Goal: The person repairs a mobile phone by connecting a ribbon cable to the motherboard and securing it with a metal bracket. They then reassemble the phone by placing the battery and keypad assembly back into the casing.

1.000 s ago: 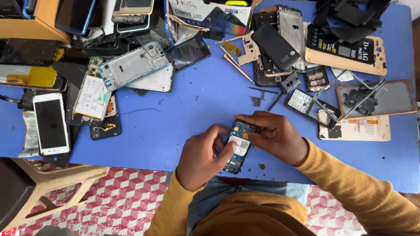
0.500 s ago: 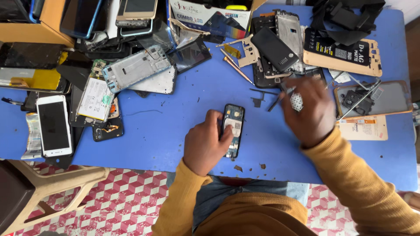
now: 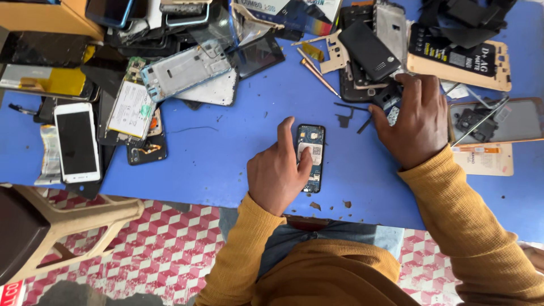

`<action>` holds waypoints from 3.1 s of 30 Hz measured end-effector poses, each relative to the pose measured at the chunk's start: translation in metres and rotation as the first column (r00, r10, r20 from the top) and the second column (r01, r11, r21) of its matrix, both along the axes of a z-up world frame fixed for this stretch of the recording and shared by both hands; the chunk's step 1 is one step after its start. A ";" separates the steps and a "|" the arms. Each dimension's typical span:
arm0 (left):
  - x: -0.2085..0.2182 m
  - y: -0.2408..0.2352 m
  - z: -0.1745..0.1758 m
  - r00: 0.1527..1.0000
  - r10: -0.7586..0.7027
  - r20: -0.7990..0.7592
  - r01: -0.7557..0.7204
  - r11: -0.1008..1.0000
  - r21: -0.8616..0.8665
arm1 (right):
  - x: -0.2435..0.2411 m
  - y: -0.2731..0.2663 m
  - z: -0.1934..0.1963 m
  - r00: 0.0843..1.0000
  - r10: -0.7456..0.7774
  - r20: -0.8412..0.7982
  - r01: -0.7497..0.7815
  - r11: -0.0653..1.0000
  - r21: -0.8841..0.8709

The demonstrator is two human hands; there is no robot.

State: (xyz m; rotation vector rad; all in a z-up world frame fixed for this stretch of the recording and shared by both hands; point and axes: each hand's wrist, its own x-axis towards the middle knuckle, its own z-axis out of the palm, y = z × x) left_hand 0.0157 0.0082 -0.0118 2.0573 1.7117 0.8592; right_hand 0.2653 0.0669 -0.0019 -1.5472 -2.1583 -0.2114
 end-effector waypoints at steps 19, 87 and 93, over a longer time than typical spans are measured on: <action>-0.005 -0.034 -0.009 0.989 -0.131 -0.075 0.146 0.949 0.280 | -0.029 -0.003 0.030 0.766 0.475 -0.433 -0.587 0.791 -0.172; -0.008 -0.028 -0.008 0.986 -0.092 -0.140 0.121 0.970 0.213 | -0.058 -0.016 0.012 0.886 0.453 -0.097 -0.461 0.883 -0.088; -0.006 -0.027 -0.007 0.983 -0.066 -0.170 0.095 0.980 0.173 | -0.058 -0.037 0.016 0.754 0.654 -0.064 -0.651 0.757 0.061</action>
